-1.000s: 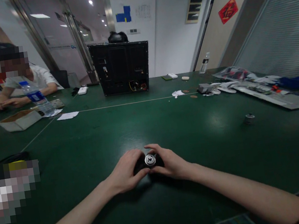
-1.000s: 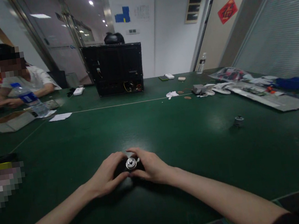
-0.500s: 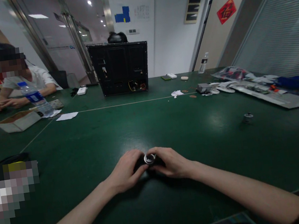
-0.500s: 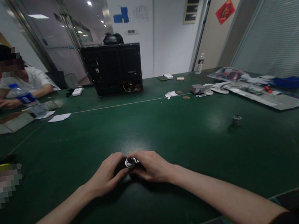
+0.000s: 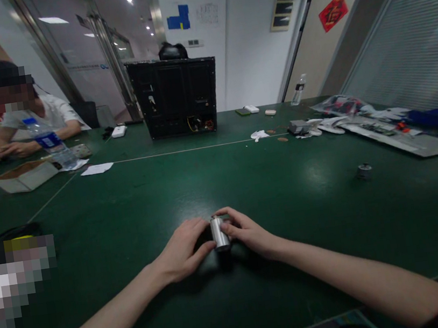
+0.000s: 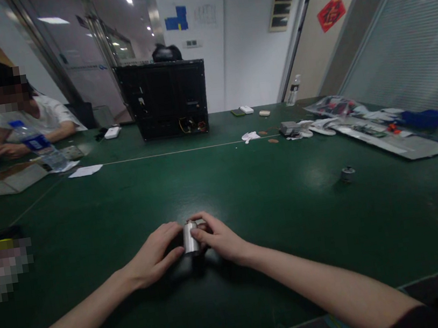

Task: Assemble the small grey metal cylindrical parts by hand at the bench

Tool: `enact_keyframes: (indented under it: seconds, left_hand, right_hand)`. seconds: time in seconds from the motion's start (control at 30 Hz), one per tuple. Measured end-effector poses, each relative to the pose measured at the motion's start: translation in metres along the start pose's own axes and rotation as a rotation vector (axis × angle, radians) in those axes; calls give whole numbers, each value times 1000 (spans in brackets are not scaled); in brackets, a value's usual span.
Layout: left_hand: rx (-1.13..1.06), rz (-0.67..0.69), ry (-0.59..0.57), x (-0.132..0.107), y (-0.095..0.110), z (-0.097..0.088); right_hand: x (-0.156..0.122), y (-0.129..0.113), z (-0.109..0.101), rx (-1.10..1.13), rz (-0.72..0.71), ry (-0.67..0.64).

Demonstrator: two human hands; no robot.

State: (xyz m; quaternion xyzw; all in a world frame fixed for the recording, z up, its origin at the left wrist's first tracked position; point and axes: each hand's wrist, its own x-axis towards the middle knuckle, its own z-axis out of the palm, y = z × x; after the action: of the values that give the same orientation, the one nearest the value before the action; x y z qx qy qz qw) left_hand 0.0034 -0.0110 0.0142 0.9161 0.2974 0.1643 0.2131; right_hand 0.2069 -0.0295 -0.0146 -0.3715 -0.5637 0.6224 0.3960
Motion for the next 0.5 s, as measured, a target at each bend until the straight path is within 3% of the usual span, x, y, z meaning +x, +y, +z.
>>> enact_keyframes:
  seconds: [0.2, 0.5]
  left_hand:
    - [31, -11, -6, -1, 2, -1]
    - [46, -27, -7, 0, 3, -1]
  right_hand:
    - [6, 2, 3, 270, 140, 92]
    - [3, -9, 4, 338, 177, 41]
